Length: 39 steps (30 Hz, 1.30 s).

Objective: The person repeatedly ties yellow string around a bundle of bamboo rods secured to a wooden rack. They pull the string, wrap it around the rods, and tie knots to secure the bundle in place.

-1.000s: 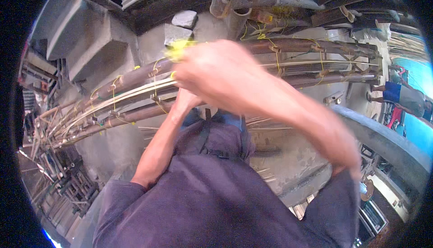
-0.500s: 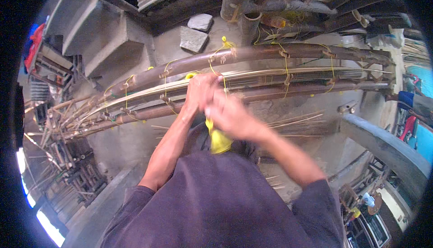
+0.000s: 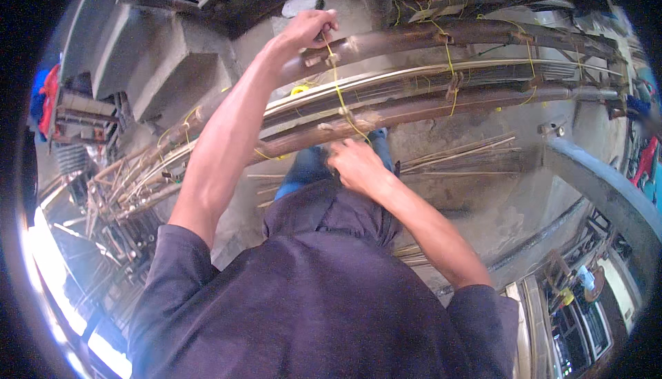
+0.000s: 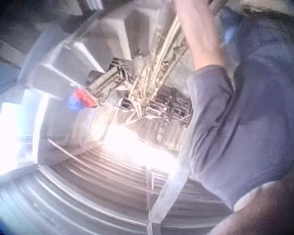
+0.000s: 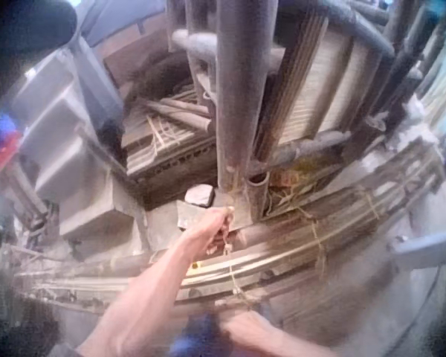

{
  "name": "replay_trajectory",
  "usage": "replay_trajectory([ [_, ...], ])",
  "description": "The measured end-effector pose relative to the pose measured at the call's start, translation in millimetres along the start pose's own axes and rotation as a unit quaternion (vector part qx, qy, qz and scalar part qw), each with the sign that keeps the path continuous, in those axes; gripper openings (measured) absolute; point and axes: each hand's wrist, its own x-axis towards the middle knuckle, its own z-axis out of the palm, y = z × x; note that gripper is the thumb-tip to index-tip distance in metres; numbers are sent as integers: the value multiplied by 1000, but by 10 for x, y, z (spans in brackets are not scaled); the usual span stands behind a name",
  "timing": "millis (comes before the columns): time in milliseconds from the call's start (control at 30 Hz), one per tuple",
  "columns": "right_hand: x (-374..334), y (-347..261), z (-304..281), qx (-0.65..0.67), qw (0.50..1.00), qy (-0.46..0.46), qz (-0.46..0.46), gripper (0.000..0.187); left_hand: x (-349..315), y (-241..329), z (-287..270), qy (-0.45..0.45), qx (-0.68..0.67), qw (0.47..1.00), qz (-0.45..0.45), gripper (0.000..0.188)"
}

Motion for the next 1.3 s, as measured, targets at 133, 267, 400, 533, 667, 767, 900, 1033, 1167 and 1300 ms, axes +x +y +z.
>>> replay_trajectory([
  [133,-310,-659,-201,379,922,2,72,80,-433,-360,-1085,48,311,939,140,48],
  [267,581,-1021,801,845,440,146,267,41,-1048,-715,-1525,172,240,935,195,38],
  [400,878,-1519,428,641,687,54,338,17,-1951,-935,-1230,130,226,938,228,30],
  [533,1183,-2042,-1555,12,981,175,80,13,-2287,-1531,-773,160,245,892,345,25],
  [667,2346,-1804,-1495,-82,976,100,-175,20,-2215,-1448,-557,277,233,881,306,16],
  [767,2643,-1312,-1523,-42,991,15,125,35,-2219,-1381,-613,227,268,911,218,14],
  [900,2627,-362,-711,125,970,155,139,40,-2145,-1350,-547,272,289,856,332,15],
  [1033,1850,-1036,-412,300,923,239,-18,20,-2236,-1395,-622,269,302,863,304,14],
  [1167,1196,-1113,622,300,953,31,28,21,-2280,-1233,-626,205,261,925,183,22],
  [1300,1221,-1260,778,268,961,35,55,14,-1971,-494,-844,71,-100,973,198,27],
])
